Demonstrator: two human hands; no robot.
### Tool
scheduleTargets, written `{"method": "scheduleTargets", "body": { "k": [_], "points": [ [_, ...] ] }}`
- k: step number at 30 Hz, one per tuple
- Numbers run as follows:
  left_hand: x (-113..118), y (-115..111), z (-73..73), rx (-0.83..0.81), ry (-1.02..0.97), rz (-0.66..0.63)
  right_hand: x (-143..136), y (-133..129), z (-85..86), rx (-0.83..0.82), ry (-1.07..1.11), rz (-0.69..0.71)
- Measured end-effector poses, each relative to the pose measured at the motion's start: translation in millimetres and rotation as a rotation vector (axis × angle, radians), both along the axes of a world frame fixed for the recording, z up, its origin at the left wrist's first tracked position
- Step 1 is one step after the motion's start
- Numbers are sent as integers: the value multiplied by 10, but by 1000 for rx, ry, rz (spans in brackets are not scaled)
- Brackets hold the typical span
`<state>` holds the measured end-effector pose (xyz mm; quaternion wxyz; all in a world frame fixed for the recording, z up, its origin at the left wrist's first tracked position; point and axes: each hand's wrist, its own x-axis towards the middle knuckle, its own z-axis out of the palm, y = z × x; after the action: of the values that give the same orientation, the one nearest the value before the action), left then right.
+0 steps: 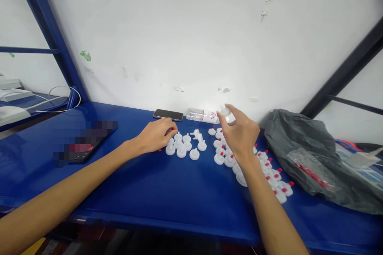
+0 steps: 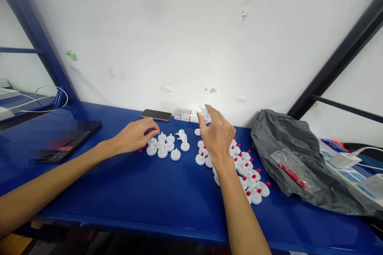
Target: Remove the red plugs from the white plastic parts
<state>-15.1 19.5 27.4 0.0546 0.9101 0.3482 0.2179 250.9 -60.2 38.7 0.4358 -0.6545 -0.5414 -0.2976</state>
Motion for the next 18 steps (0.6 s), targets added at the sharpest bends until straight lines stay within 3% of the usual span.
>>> {"method": "scheduleTargets", "body": {
  "k": [3, 11, 18],
  "points": [
    [5, 6, -34, 0, 42, 6, -103, -13, -26, -70, -13, 44],
    [-55, 58, 33, 19, -82, 39, -103, -26, -29, -180, 84, 194],
    [-4, -74, 88, -17, -325, -91, -363, -55, -114, -297, -40, 448]
  ]
}}
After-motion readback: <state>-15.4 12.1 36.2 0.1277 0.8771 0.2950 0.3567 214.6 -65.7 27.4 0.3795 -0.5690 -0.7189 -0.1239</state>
